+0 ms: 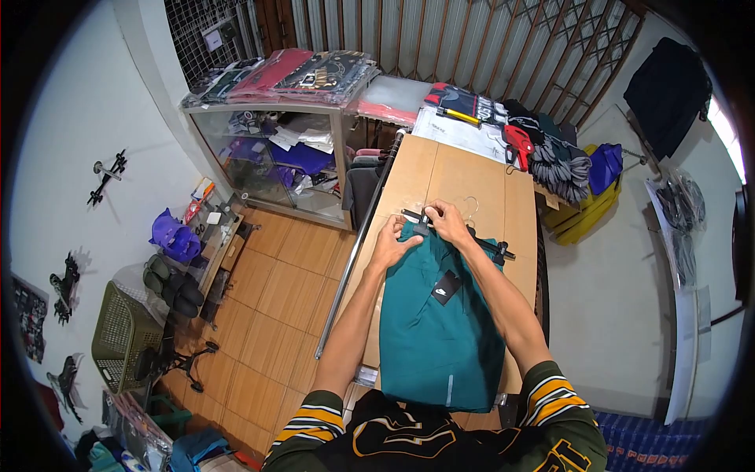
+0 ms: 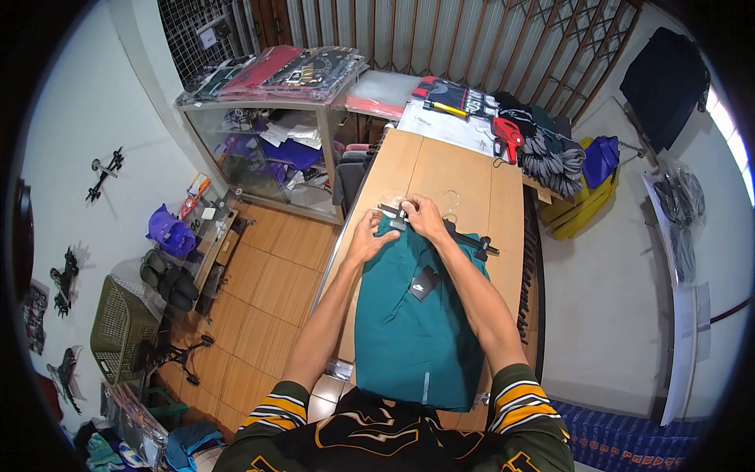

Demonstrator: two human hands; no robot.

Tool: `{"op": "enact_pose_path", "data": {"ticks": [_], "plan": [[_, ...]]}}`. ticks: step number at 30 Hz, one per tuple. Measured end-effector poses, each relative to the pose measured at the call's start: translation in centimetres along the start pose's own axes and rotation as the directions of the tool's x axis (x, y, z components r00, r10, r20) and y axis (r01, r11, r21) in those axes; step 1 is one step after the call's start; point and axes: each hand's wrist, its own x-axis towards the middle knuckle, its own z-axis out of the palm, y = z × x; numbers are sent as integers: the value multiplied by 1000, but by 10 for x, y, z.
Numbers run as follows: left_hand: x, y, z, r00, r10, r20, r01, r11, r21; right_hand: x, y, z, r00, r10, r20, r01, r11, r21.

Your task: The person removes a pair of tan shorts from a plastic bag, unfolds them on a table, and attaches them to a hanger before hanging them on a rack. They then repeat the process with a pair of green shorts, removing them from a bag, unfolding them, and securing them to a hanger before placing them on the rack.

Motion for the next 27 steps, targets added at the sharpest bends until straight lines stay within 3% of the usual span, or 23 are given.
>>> {"op": "enact_pose_path", "data": {"ticks": [4, 7, 8, 14, 18, 21, 24, 27], "plan": [[-4, 16, -1, 993, 81, 83, -88, 993, 80, -1, 2, -3, 999, 35, 12, -35, 999, -13], [-6, 14, 0, 996, 79, 49, -84, 991, 108, -1, 1, -6, 998, 56, 32, -55, 998, -26], [-6, 13, 1, 999, 18, 42, -17, 1000, -25, -1, 0, -6, 997, 64, 42, -63, 998, -32], [-3, 1, 2, 997, 75, 1, -75, 996, -40, -4, -5, -6, 997, 54, 50, -53, 998, -21], [-4, 3, 3, 998, 52, -22, -54, 995, -84, -5, -3, -3, 999, 17, 41, -16, 999, -33], [-4, 0, 5, 986, 122, -111, -110, 988, 106, -10, -5, -2, 999, 12, 42, -10, 999, -40], [-1, -4, 3, 997, 72, -33, -73, 997, -29, -14, -10, 1, 1000, -8, 18, 9, 999, -41], [2, -11, 6, 991, 129, -19, -129, 991, -16, -21, -9, 7, 992, -108, -64, 105, 994, -42]]}}
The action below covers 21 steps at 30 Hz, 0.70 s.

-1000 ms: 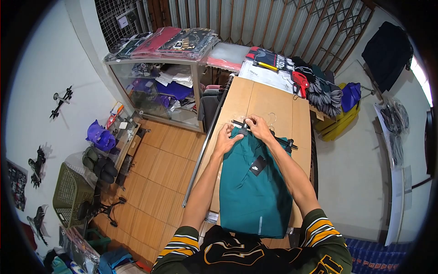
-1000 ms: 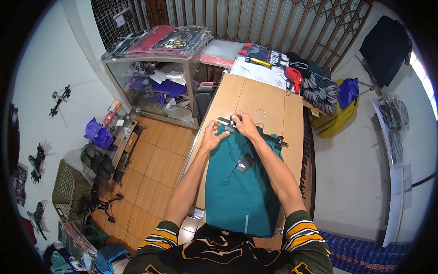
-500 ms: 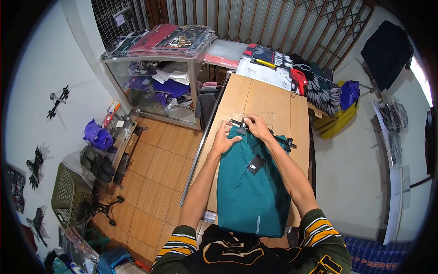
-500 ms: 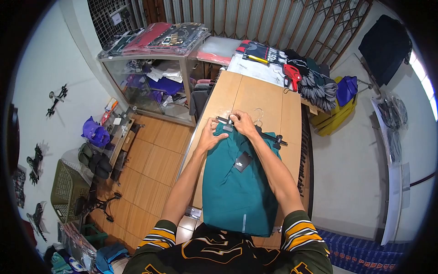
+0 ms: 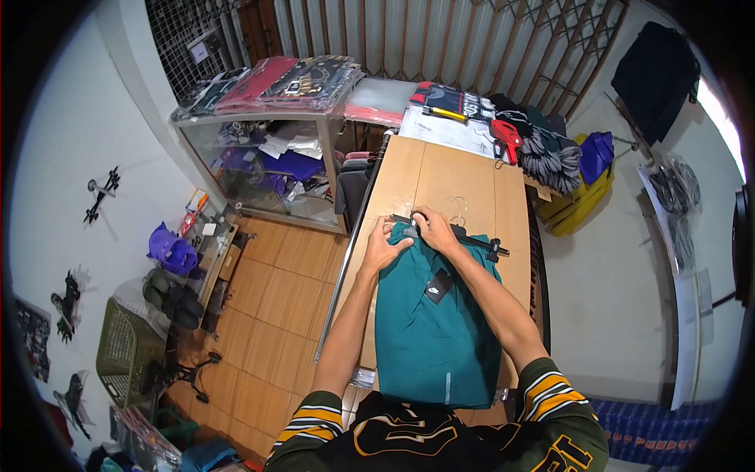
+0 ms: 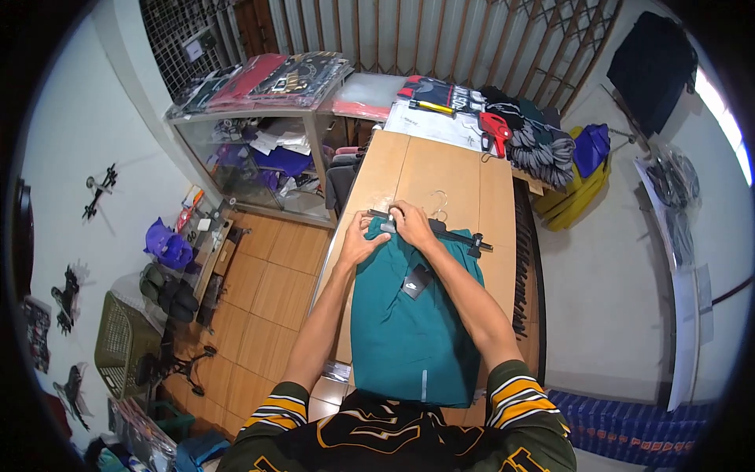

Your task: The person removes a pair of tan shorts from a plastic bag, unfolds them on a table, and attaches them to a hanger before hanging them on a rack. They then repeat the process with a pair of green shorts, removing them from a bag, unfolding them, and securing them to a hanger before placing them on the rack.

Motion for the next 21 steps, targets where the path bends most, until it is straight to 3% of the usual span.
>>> {"op": "enact_pose_path", "data": {"ticks": [1, 3, 4, 5, 7, 10, 11, 14, 15, 16, 19, 21], "plan": [[1, -1, 1, 999, -43, -30, 41, 997, -58, -6, -3, 0, 1000, 1, -9, 0, 1000, 25], [1, -3, 5, 987, -139, -79, 123, 976, -178, -25, -16, -9, 983, -130, -127, 112, 984, -142], [0, -4, 6, 987, -110, -117, 97, 989, -113, -36, -23, -15, 964, -200, -175, 157, 960, -230], [-1, -5, 7, 985, -77, -154, 71, 996, -48, -48, -23, -20, 973, -131, -190, 94, 977, -190], [-4, 0, 15, 974, -24, -224, 31, 999, 32, -71, -17, -31, 933, -132, -335, 36, 960, -279], [-8, 10, 19, 950, 128, -284, -14, 929, 371, -107, -2, -60, 853, -67, -518, -155, 914, -375], [-10, 12, 21, 957, 77, -280, 22, 942, 335, -117, 8, -71, 810, -13, -586, -235, 909, -345], [-12, 13, 30, 923, 169, -346, 3, 895, 446, -141, 48, -96, 662, 217, -718, -433, 892, -129], [-12, 22, 36, 920, 152, -360, 43, 877, 479, -148, 57, -101, 604, 305, -736, -483, 875, -33], [-9, 24, 42, 901, 239, -363, 0, 835, 550, -156, 64, -103, 601, 358, -714, -463, 885, 54], [6, 50, 83, 913, 349, -212, -187, 819, 542, -165, 65, -112, 609, 467, -641, -421, 875, 238], [21, 78, 123, 939, 344, 6, -315, 853, 416, -164, 73, -108, 645, 400, -652, -482, 874, 60]]}}
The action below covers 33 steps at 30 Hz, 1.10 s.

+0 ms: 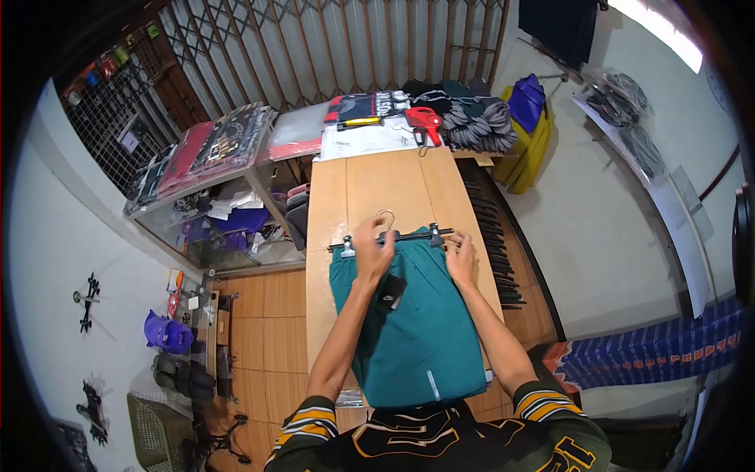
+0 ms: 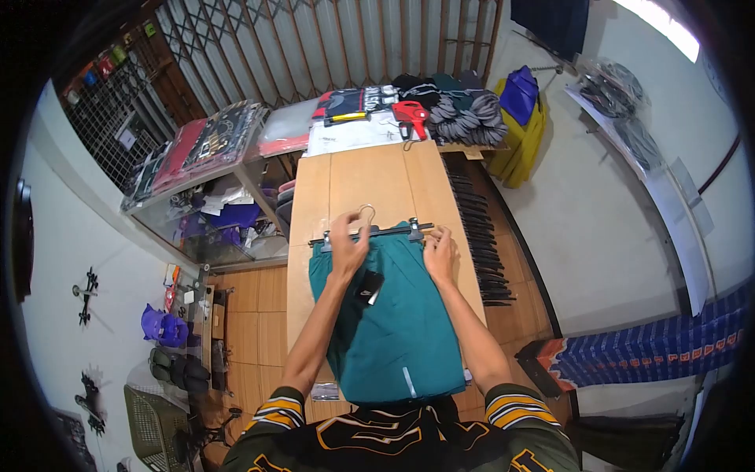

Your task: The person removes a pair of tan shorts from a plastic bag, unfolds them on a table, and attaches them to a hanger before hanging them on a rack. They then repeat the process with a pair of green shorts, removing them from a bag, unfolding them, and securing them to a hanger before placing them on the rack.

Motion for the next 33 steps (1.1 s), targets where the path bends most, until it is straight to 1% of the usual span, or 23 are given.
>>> {"op": "enact_pose_path", "data": {"ticks": [1, 2, 5, 6, 8, 11, 12, 13, 15, 16, 19, 20, 23, 26, 29, 30, 32, 33], "plan": [[6, 4, 22, 989, 32, 144, -28, 999, -28, 1, 2, 2, 999, -41, 4, 41, 995, -87], [11, 8, 41, 957, 67, 282, -53, 997, -57, 1, 3, 5, 999, -33, -20, 30, 990, -140], [11, 3, 98, 888, -30, 459, -26, 993, 115, -1, -4, 3, 1000, -18, -8, 16, 987, -159], [13, 0, 106, 851, -61, 521, -33, 985, 169, -1, 0, 3, 1000, -28, -6, 28, 992, -124], [20, -8, 120, 765, -132, 630, -61, 960, 274, 3, 8, 4, 999, -35, 4, 35, 990, -137], [33, -30, 128, 748, -129, 652, 51, 989, 138, 6, 18, 9, 999, -54, -10, 52, 989, -139], [36, -39, 129, 787, -77, 612, 43, 997, 70, 7, 17, 10, 999, -47, -7, 46, 990, -131], [44, -32, 123, 783, -113, 612, 72, 993, 92, 10, 14, 10, 999, -43, -5, 43, 992, -121], [63, -17, 112, 774, -179, 608, 122, 983, 134, 19, 5, 13, 987, 76, 144, -74, 997, -19], [71, -15, 110, 754, -223, 618, 137, 973, 185, 24, -5, 12, 967, 126, 219, -135, 991, 25], [82, -16, 109, 746, -228, 626, 202, 973, 113, 22, -45, 11, 980, 98, 176, -42, 954, -298], [83, -23, 112, 765, -164, 623, 153, 986, 71, 24, -51, 15, 973, 138, 186, -68, 938, -339], [93, -19, 110, 733, -146, 664, 94, 989, 115, 31, -22, 45, 971, 84, 223, -27, 969, -246], [107, -17, 113, 671, -294, 681, 163, 954, 252, 41, -19, 37, 913, 125, 388, -36, 973, -227], [116, -34, 123, 717, -237, 655, 106, 967, 233, 36, -21, 27, 941, 101, 324, -19, 969, -246], [120, -19, 120, 701, -276, 658, 128, 956, 265, 38, -20, 25, 942, 106, 320, -28, 970, -239], [125, 1, 115, 673, -297, 677, 165, 953, 254, 40, -18, 20, 945, 118, 306, -50, 973, -223], [126, 5, 116, 659, -306, 687, 183, 951, 248, 43, -17, 17, 936, 118, 333, -59, 982, -181]]}}
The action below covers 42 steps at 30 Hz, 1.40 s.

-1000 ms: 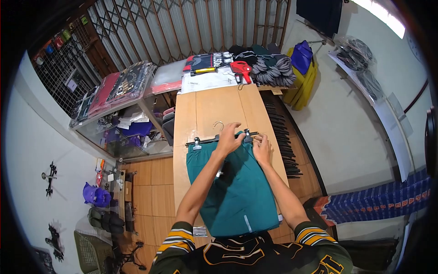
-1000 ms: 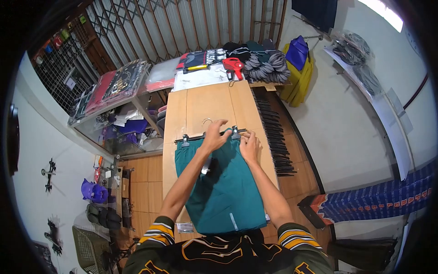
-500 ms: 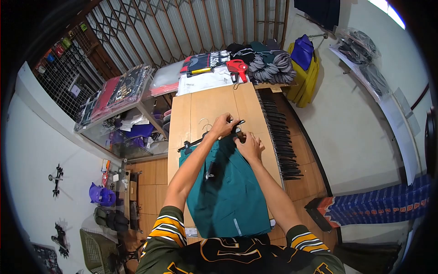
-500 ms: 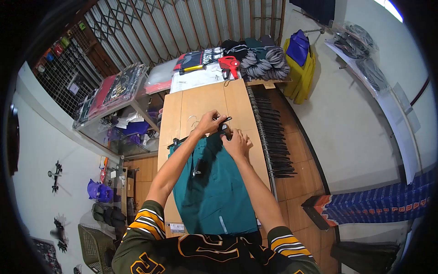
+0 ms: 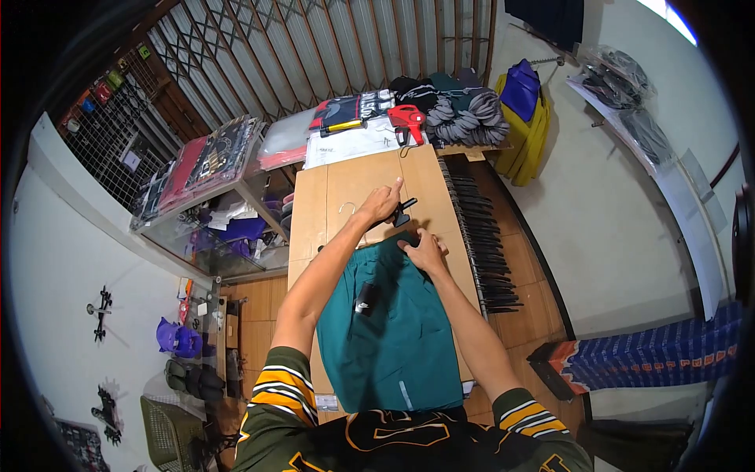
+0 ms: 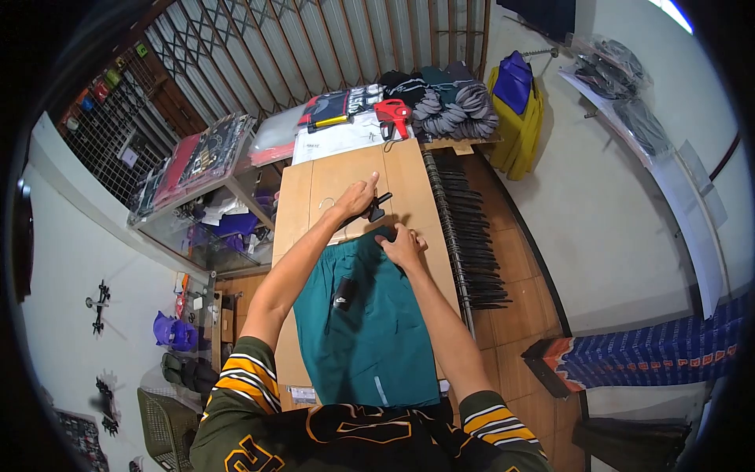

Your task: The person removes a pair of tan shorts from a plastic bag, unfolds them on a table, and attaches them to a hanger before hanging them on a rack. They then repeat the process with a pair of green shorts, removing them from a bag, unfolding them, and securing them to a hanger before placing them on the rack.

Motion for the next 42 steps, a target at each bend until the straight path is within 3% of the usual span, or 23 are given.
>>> {"op": "enact_pose_path", "data": {"ticks": [3, 7, 14, 17, 20, 29, 37, 42], "plan": [[-4, 8, 1, 1000, -13, 6, 14, 998, -67, 3, 3, -9, 998, -32, 60, 20, 981, 191], [-10, 5, 9, 993, 40, -112, -47, 997, -59, 16, 31, 11, 998, -34, 47, 5, 856, 517], [-15, -8, 26, 920, 309, -241, -285, 950, 131, 10, 31, 0, 987, 2, 162, -131, 603, 787], [-17, -18, 36, 849, 471, -240, -380, 859, 343, 7, 30, -6, 989, -8, 151, -121, 560, 820], [-15, -34, 39, 829, 534, -168, -442, 808, 389, 2, 28, -10, 989, -7, 147, -120, 535, 836], [-33, -24, 41, 866, 452, -215, -392, 879, 272, 9, 34, 6, 999, 20, 41, -45, 545, 837], [-44, -8, 49, 909, 303, -285, -190, 912, 363, 9, 34, 0, 998, 36, 60, -70, 451, 890], [-64, 9, 59, 896, 301, -327, -204, 932, 298, -33, 8, -39, 990, 16, 140, -124, 573, 810]]}}
